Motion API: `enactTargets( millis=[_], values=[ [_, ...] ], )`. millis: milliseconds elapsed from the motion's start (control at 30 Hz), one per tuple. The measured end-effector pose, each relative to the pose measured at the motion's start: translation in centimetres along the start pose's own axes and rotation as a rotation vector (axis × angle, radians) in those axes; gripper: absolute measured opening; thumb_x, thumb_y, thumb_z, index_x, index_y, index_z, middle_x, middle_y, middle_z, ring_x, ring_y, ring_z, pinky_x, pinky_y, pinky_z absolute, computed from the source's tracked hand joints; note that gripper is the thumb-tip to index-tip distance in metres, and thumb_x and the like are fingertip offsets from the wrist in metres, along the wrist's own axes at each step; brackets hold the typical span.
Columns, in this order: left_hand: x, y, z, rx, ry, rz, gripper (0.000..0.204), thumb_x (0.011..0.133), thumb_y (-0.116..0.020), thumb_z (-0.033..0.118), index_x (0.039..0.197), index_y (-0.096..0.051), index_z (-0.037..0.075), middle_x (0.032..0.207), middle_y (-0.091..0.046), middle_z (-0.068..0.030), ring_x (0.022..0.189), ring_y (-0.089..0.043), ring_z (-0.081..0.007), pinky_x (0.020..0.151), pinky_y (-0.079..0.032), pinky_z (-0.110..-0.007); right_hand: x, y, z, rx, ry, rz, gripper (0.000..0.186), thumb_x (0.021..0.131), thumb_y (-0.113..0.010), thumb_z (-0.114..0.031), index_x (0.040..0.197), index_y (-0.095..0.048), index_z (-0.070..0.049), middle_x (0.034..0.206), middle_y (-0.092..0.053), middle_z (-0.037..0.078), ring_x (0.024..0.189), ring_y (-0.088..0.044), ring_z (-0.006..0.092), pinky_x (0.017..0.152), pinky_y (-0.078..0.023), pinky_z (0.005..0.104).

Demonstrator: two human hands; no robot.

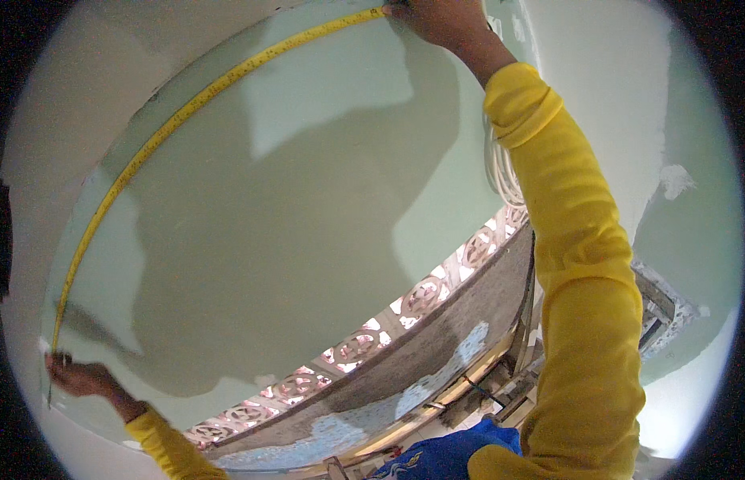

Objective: The person measures and marks a wall using a tape measure and pencil, then hammers nails into the marked spots to secure a white electrical conduit. The person works on a ladder in a room with light green walls and decorative lattice.

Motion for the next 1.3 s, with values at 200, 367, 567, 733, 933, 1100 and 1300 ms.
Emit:
enactTargets(
  millis=[200, 367, 567, 733, 933, 1100, 1300],
  values=[
    [-13.6, -17.3, 40.1, -0.646, -0.386, -1.016, 0.028, 0.093, -0.069, 0.014, 0.120, -0.069, 0.006, 0.137, -0.063, -0.0167, 0.130, -0.056, -0.0372, 0.113, -0.041, -0.050, -0.2, -0.7, 0.7, 0.046, 0.014, -0.054, 0.034, 0.099, -0.062, -0.036, 0.127, -0.072, -0.021, 0.128, -0.066, 0.016, 0.120, -0.063, 0.0404, 0.097, -0.051, 0.0628],
    [-14.3, -28.6, 50.8, -0.721, -0.555, -0.770, 0.031, 0.089, -0.067, 0.007, 0.115, -0.051, 0.002, 0.140, -0.057, -0.0245, 0.133, -0.054, -0.0405, 0.114, -0.040, -0.053, 0.6, -0.9, -0.6, 0.004, 0.017, -0.066, 0.038, 0.099, -0.061, -0.036, 0.134, -0.069, -0.022, 0.133, -0.064, 0.019, 0.122, -0.061, 0.0435, 0.102, -0.049, 0.0642],
    [-16.6, -34.2, 53.9, -0.533, -0.632, -0.740, 0.030, 0.087, -0.069, 0.007, 0.112, -0.052, 0.001, 0.147, -0.052, -0.0247, 0.139, -0.048, -0.0436, 0.118, -0.036, -0.057, 0.2, -3.0, 0.4, 0.016, 0.037, 0.097, 0.031, 0.098, -0.064, -0.046, 0.120, -0.076, -0.028, 0.123, -0.067, 0.012, 0.118, -0.065, 0.0359, 0.097, -0.050, 0.0657],
    [-16.6, -34.2, 54.2, -0.404, -0.711, -0.778, 0.035, 0.091, -0.070, 0.017, 0.116, -0.052, 0.001, 0.156, -0.049, -0.0194, 0.147, -0.044, -0.0356, 0.123, -0.033, -0.053, 0.1, -2.5, 1.7, 0.059, 0.087, 0.053, 0.029, 0.098, -0.065, -0.045, 0.116, -0.077, -0.025, 0.116, -0.072, 0.012, 0.112, -0.070, 0.0343, 0.096, -0.051, 0.0646],
    [-16.7, -33.7, 53.3, -0.427, -0.736, -0.742, 0.034, 0.092, -0.072, 0.018, 0.113, -0.050, 0.003, 0.158, -0.046, -0.0196, 0.148, -0.043, -0.0384, 0.122, -0.033, -0.055, -2.9, 2.8, 10.7, -0.058, 0.185, 0.029, 0.040, 0.097, -0.066, -0.050, 0.113, -0.072, -0.014, 0.094, -0.070, 0.013, 0.089, -0.071, 0.0344, 0.076, -0.058, 0.0467],
    [-17.1, -33.7, 53.6, -0.427, -0.687, -0.784, 0.031, 0.093, -0.072, 0.018, 0.111, -0.051, 0.004, 0.159, -0.046, -0.0189, 0.149, -0.042, -0.0385, 0.123, -0.033, -0.055, -10.9, 11.4, 27.2, -0.187, 0.162, -0.016, 0.033, 0.100, -0.068, -0.030, 0.121, -0.069, -0.004, 0.108, -0.071, 0.017, 0.102, -0.069, 0.0338, 0.094, -0.056, 0.0441],
    [-16.4, -33.6, 54.1, -0.401, -0.697, -0.788, 0.029, 0.095, -0.070, 0.021, 0.110, -0.053, 0.003, 0.162, -0.042, -0.0185, 0.151, -0.038, -0.0368, 0.124, -0.031, -0.054, -25.1, 29.8, 46.4, -0.273, -0.225, -0.149, 0.031, 0.106, -0.061, -0.018, 0.133, -0.062, -0.002, 0.128, -0.064, 0.014, 0.122, -0.062, 0.0242, 0.107, -0.048, 0.0350]
  ],
)
Point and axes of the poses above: each hand's wrist, its own x-axis towards the middle knuckle, its own y-axis out of the back of the hand, z = x × y, the point moved 3 cm from there along x, towards the middle knuckle
